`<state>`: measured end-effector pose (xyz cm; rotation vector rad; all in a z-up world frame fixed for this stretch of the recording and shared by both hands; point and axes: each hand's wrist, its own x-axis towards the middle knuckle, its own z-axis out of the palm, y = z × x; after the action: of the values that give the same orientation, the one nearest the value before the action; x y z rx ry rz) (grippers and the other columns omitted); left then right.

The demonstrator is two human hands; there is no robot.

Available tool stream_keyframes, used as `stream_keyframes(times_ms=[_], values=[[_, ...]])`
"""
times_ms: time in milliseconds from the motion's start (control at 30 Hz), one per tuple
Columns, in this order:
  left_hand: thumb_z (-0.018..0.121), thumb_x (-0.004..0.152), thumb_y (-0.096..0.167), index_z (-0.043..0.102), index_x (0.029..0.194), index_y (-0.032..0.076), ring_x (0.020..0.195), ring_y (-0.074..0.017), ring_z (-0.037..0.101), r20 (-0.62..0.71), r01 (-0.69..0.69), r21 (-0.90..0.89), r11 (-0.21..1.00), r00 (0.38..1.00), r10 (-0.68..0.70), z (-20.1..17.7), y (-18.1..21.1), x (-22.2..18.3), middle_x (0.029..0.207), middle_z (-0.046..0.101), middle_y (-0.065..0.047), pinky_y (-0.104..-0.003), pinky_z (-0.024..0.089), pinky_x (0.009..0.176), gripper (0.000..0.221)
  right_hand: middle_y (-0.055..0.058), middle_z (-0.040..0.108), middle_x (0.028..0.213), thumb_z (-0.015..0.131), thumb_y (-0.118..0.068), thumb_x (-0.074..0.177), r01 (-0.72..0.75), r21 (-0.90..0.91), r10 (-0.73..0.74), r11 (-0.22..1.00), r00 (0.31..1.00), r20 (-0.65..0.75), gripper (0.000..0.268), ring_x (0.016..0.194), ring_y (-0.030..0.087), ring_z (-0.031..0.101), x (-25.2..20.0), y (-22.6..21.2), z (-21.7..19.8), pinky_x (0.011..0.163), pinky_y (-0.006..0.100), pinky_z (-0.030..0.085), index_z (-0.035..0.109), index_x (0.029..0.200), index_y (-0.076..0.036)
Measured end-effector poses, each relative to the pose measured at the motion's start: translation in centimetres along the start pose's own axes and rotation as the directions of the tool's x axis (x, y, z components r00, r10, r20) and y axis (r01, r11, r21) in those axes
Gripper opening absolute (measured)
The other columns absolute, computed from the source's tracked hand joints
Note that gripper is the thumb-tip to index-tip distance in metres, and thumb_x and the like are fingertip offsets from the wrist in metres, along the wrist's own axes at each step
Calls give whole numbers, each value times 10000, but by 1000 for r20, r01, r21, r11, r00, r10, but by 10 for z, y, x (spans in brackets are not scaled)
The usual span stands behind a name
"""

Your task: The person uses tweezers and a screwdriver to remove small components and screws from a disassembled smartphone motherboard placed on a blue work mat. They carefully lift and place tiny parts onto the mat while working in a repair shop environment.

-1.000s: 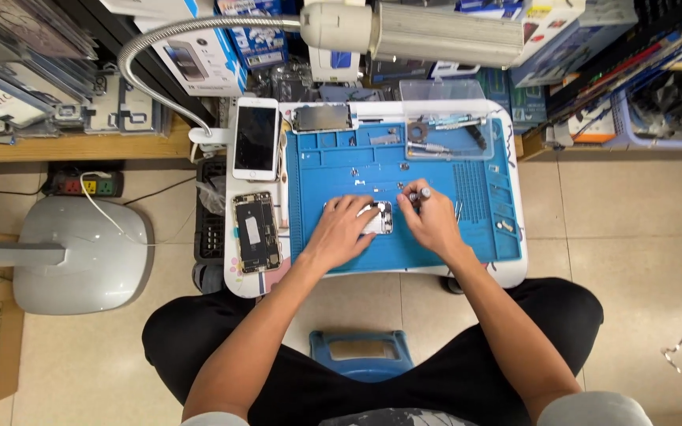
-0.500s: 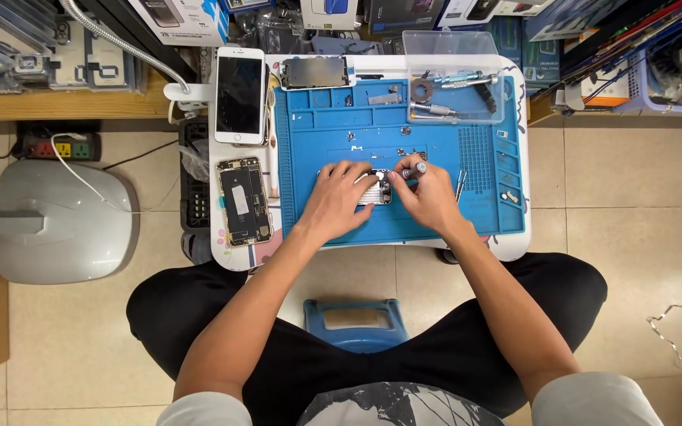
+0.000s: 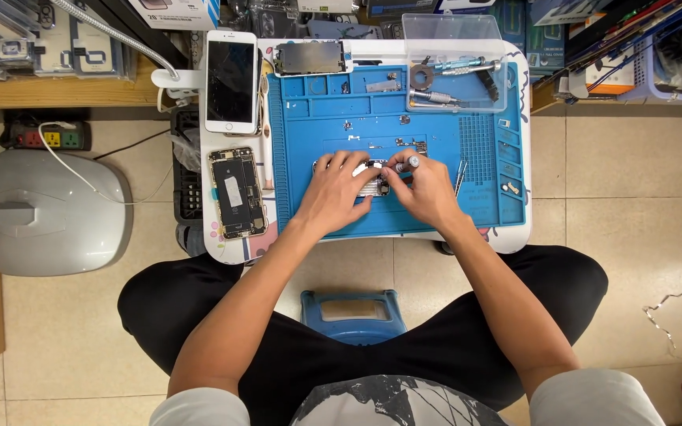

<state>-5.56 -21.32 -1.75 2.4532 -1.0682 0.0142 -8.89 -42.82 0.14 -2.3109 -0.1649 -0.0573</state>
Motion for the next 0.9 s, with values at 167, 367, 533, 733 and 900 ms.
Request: stream_keyframes(times_ms=[167, 367, 533, 733, 900], values=[[751, 855, 319, 741, 1203, 171, 1225, -253, 556, -17, -4, 10, 1000, 1000, 4, 5, -2, -1, 1280, 603, -60, -501, 437, 1053, 378, 198, 746, 885, 739, -117, 1005, 5, 2, -5, 1000, 1000, 14, 118, 897, 360, 772, 0, -7, -3, 671, 376, 668, 697, 1044, -13], [747, 860, 322, 750, 1175, 181, 1225, -255, 552, -11, 2, 8, 1000, 1000, -1, 9, -4, -1, 1280, 592, -57, -501, 440, 1057, 345, 151, 751, 851, 746, -146, 1002, 34, -43, -33, 998, 999, 29, 109, 789, 315, 779, 3, -8, -4, 628, 364, 656, 707, 1023, -47], [750, 854, 325, 756, 1136, 181, 1235, -255, 556, -8, 11, -4, 1000, 1000, -11, 9, -6, -1, 1288, 597, -54, -499, 446, 1056, 317, 142, 748, 838, 756, -146, 989, 52, -58, -51, 997, 998, 31, 99, 760, 307, 780, 5, -17, -7, 611, 365, 649, 717, 1007, -56], [760, 833, 334, 764, 1101, 172, 1243, -260, 560, 0, 15, 0, 1000, 1000, -15, 10, -5, -2, 1293, 605, -50, -496, 446, 1064, 313, 15, 703, 855, 800, -202, 961, 124, -162, -129, 979, 992, -16, 83, 696, 210, 753, 5, -20, -8, 596, 329, 613, 735, 978, -153], [760, 844, 330, 762, 1095, 172, 1239, -256, 558, -12, 8, 15, 1000, 1000, -8, 6, -3, -3, 1290, 596, -42, -490, 448, 1059, 296, 23, 755, 860, 862, -199, 900, 71, -236, -85, 969, 995, -47, 386, 727, 239, 767, 3, -26, -8, 634, 374, 603, 671, 1235, -178]])
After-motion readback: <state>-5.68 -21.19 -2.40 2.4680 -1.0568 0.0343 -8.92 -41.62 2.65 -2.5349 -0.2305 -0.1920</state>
